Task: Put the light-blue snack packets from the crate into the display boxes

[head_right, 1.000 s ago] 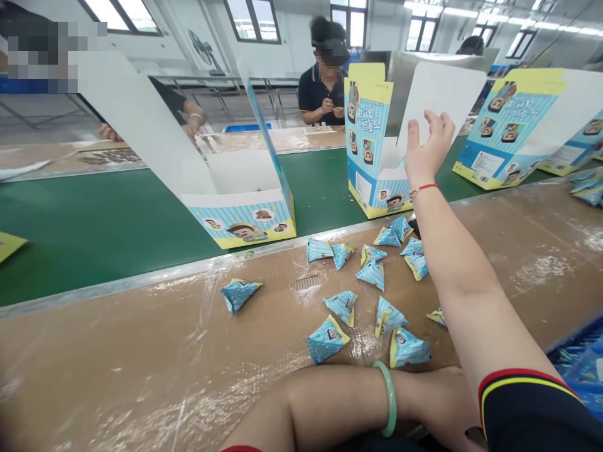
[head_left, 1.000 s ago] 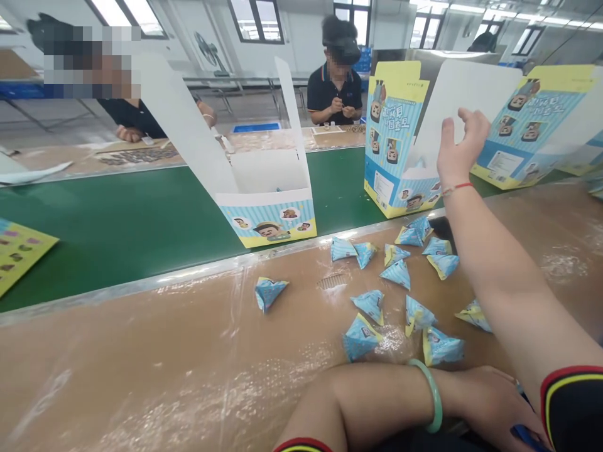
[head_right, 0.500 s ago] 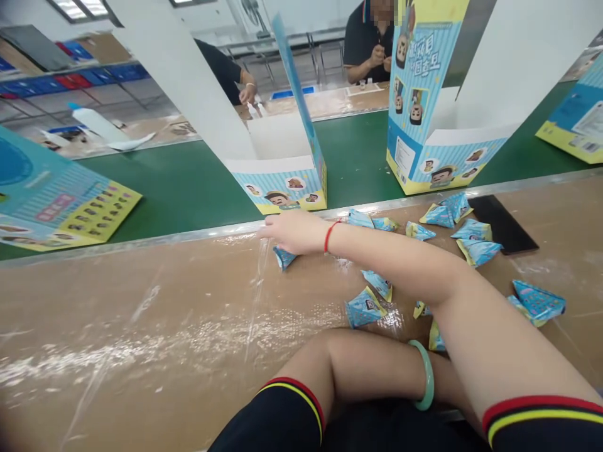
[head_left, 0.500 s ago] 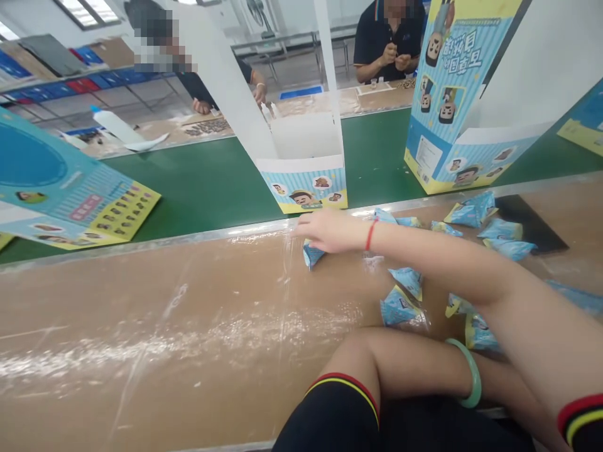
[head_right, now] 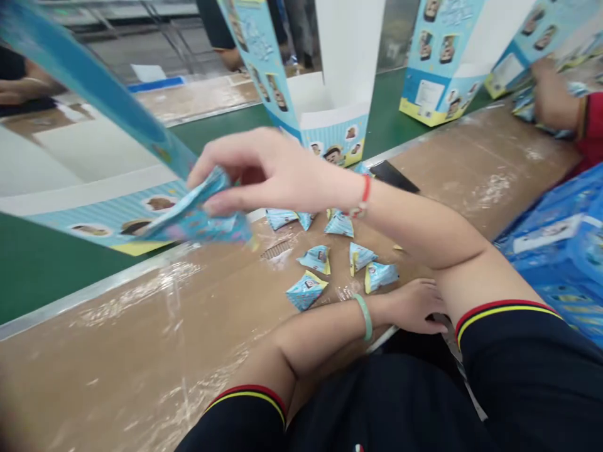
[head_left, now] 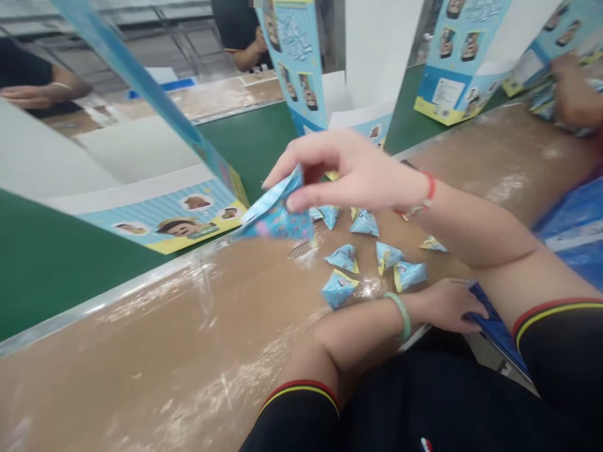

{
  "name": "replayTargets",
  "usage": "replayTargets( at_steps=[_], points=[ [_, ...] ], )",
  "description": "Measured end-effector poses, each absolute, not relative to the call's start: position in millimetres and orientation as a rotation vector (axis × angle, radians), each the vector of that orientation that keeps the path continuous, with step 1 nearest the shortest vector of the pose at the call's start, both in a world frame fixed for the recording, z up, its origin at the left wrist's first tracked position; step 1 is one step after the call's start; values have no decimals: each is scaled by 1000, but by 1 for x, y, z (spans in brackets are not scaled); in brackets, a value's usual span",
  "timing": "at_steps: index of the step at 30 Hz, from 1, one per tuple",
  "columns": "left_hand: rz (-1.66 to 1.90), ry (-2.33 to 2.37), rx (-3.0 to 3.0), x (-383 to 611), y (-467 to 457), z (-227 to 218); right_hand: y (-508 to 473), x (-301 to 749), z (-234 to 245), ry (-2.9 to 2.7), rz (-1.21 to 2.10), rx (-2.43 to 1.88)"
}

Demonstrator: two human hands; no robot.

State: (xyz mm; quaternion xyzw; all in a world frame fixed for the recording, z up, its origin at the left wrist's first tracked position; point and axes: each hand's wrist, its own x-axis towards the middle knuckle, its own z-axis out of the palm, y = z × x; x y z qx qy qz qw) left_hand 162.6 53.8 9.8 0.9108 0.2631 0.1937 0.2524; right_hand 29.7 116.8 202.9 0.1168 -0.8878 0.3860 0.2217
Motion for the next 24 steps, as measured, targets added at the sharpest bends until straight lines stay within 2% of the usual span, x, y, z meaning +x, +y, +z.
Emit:
replayTargets(
  at_steps=[4, 7, 10, 13, 15, 19, 24],
  points=[
    [510, 710, 2499, 157, 49, 11, 140, 124, 248, -2262, 921, -22],
    [493, 739, 2524, 156, 45, 9, 148, 170, 249, -2164, 740, -200],
    [461, 751, 2545, 157, 42, 8, 167, 200, 225, -2155, 424, -494],
    [442, 742, 2547, 157, 40, 8, 201, 224, 184, -2257, -45, -1057],
    [436, 737, 2532, 156, 39, 7, 224, 237, 155, -2334, -203, -1451],
    [420, 745, 2500, 153, 40, 6, 249, 248, 115, -2415, -121, -1996],
    [433, 755, 2451, 149, 39, 10, 222, 246, 123, -2344, -94, -1995]
  ],
)
